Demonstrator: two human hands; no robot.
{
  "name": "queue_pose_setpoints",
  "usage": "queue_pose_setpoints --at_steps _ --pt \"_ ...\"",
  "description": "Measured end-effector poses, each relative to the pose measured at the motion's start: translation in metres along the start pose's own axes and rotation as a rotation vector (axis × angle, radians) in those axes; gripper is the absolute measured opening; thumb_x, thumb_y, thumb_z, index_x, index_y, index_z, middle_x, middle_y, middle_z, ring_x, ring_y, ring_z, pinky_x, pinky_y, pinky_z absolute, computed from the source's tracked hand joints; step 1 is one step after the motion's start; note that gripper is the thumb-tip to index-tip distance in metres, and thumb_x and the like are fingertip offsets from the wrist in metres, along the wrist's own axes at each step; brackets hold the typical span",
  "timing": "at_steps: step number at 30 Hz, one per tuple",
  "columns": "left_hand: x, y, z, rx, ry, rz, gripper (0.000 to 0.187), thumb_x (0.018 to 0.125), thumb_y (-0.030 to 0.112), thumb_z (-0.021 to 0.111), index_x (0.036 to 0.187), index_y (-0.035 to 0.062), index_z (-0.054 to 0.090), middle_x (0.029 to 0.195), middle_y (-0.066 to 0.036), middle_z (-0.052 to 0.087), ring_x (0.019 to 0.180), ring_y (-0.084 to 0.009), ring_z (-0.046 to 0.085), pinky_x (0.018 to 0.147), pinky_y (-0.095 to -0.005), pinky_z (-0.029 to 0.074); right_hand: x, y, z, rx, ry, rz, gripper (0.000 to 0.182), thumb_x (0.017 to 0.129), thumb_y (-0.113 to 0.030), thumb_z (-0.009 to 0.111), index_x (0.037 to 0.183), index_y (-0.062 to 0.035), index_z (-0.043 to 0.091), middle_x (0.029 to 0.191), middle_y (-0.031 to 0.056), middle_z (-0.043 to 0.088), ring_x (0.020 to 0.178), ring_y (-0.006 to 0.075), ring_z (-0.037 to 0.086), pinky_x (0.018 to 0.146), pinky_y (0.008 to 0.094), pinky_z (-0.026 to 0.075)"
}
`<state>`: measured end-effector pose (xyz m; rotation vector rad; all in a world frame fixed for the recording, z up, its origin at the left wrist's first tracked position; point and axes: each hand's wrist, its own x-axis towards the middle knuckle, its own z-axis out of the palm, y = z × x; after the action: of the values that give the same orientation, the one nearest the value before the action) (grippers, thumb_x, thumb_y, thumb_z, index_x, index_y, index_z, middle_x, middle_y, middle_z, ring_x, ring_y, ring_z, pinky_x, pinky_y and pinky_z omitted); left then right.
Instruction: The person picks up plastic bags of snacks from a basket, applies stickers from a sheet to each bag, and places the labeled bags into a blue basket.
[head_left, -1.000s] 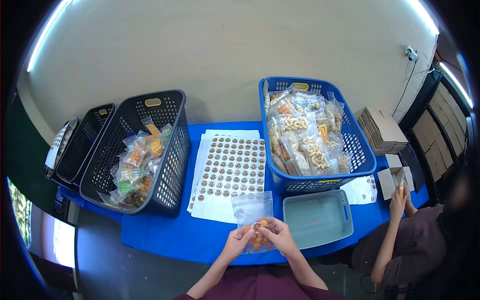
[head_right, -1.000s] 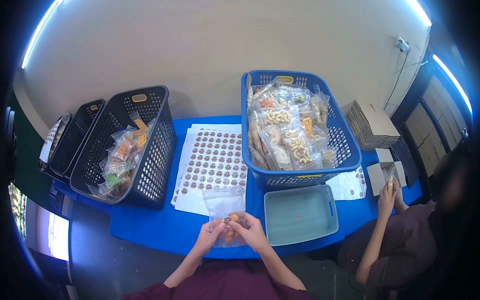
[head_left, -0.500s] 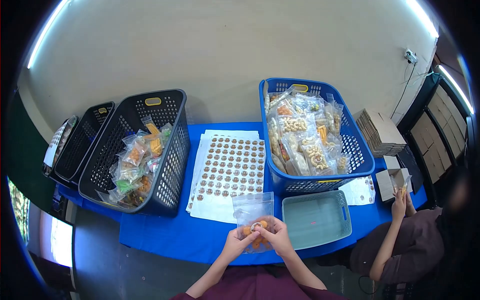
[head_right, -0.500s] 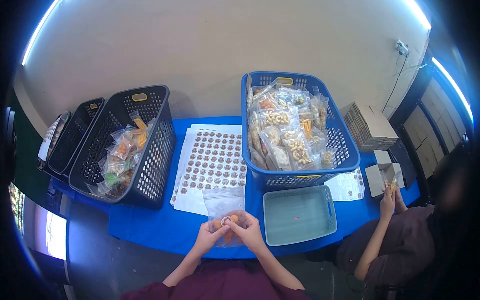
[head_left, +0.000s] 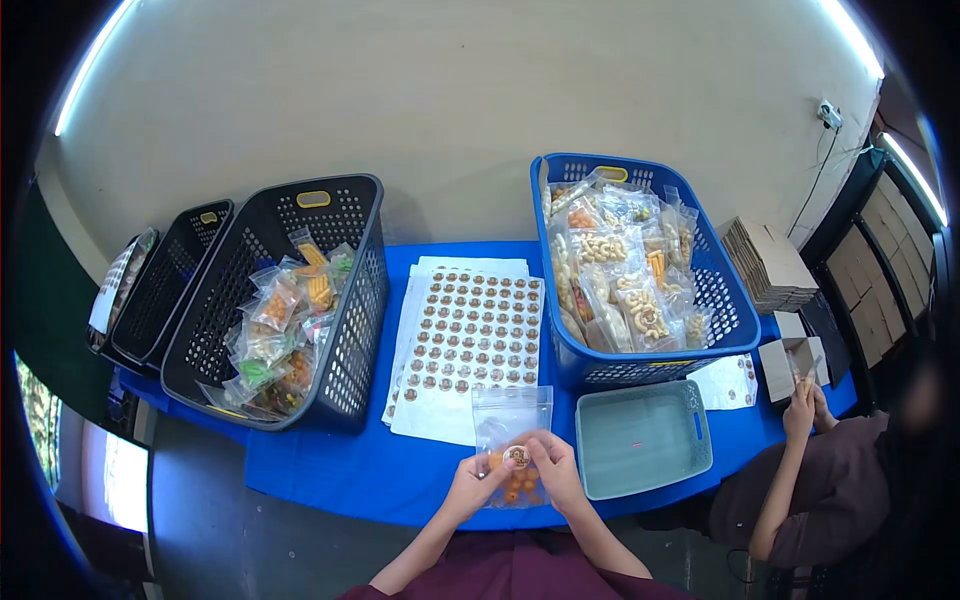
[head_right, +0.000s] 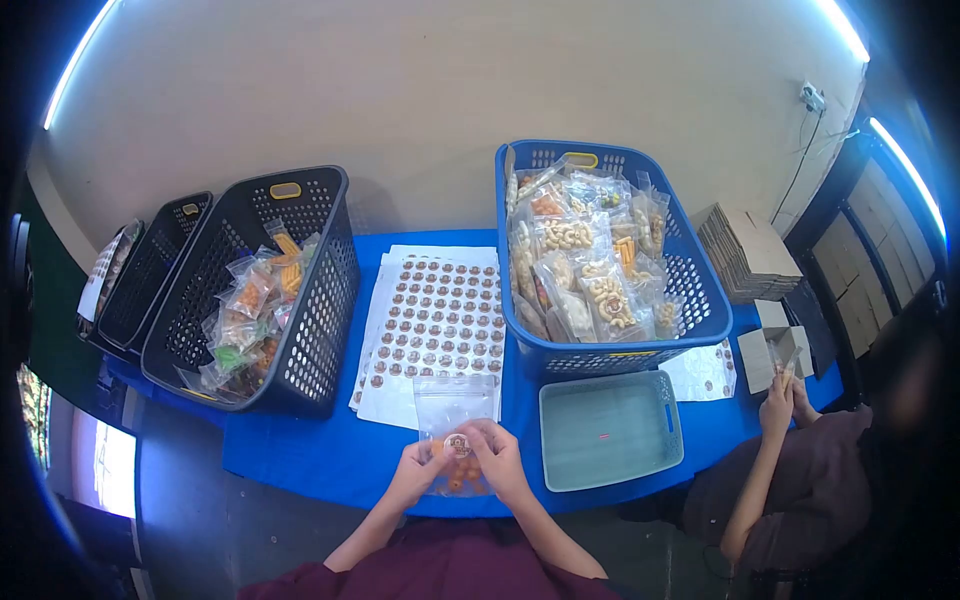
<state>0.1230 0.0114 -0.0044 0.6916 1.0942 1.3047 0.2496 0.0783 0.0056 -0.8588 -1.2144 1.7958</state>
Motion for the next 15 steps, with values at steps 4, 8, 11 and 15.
queue_pose_setpoints --at_steps 4,8,11,15 --pt "0.006 -0.005 -0.008 -0.020 0.044 0.074 0.024 0.087 0.015 0.052 0.102 -0.0037 0.057 0.090 -0.005 0.062 0.077 -0.0078 0.057 0.067 -0.0201 0.046 0.001 0.000 0.008 -0.135 -0.050 -0.050 0.018 0.081 -0.015 0.059 0.090 0.0001 0.057 0.082 0.0035 0.059 0.076 0.0076 0.053 0.068 0.0212 0.042" --pt "0.007 -0.007 -0.015 0.100 0.012 0.157 0.023 0.089 0.011 0.047 0.103 -0.0048 0.057 0.092 -0.008 0.061 0.079 -0.0095 0.058 0.070 -0.0218 0.047 0.000 -0.001 0.012 -0.143 -0.009 -0.034 0.017 0.081 -0.014 0.059 0.088 0.0004 0.058 0.080 0.0034 0.059 0.075 0.0077 0.053 0.067 0.0216 0.043" --pt "0.004 0.006 -0.015 0.151 -0.019 0.116 0.024 0.088 0.011 0.047 0.102 -0.0060 0.056 0.092 -0.008 0.061 0.080 -0.0098 0.058 0.072 -0.0222 0.047 0.003 0.003 0.011 -0.183 0.006 -0.050 0.016 0.081 -0.014 0.058 0.087 0.0010 0.058 0.079 0.0031 0.059 0.074 0.0073 0.053 0.065 0.0210 0.043" --pt "0.005 0.005 -0.025 0.206 -0.061 0.118 0.027 0.087 0.014 0.050 0.105 -0.0051 0.055 0.090 -0.006 0.062 0.078 -0.0087 0.057 0.070 -0.0216 0.047 0.003 0.001 0.015 -0.084 0.027 0.002 0.016 0.082 -0.014 0.057 0.087 0.0014 0.058 0.079 0.0032 0.059 0.074 0.0070 0.053 0.065 0.0202 0.043"
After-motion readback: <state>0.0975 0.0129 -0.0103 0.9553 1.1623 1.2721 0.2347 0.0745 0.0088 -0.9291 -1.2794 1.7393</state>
